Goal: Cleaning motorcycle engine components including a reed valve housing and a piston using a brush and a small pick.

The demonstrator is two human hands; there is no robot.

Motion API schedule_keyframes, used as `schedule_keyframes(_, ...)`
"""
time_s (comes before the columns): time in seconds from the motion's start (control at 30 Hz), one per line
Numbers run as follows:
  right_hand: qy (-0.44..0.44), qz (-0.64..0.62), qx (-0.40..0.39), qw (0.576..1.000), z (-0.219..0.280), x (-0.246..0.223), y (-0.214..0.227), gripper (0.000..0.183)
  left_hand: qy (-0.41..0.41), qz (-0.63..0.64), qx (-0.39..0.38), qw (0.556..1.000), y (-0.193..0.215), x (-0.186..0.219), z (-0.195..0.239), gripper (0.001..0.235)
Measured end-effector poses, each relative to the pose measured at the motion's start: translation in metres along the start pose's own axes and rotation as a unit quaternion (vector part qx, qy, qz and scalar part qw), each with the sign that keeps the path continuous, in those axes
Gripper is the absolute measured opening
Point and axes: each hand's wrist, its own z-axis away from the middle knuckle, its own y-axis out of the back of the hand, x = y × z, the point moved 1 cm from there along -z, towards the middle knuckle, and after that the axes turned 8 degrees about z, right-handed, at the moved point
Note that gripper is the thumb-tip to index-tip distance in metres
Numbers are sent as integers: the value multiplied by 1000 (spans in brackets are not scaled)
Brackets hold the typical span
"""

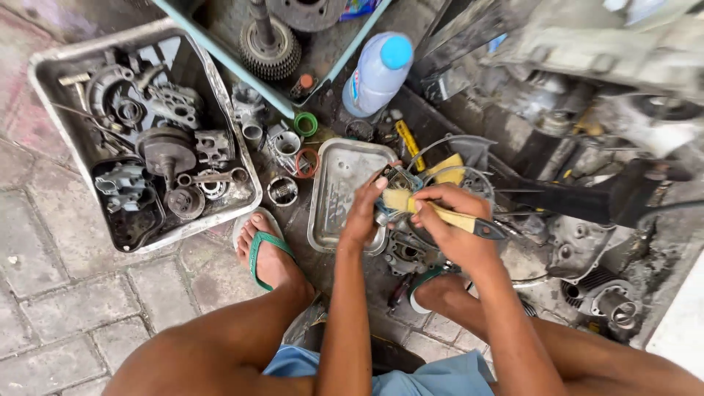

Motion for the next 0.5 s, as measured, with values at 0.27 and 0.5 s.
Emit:
schedule_keyframes(0.27,148,130,56,979,39,-111,57,12,-61,166,-86,981,-107,6,55,79)
schedule_keyframes(0.5,193,121,77,971,52,-184,105,10,-114,131,-56,983,-183,63,110,77)
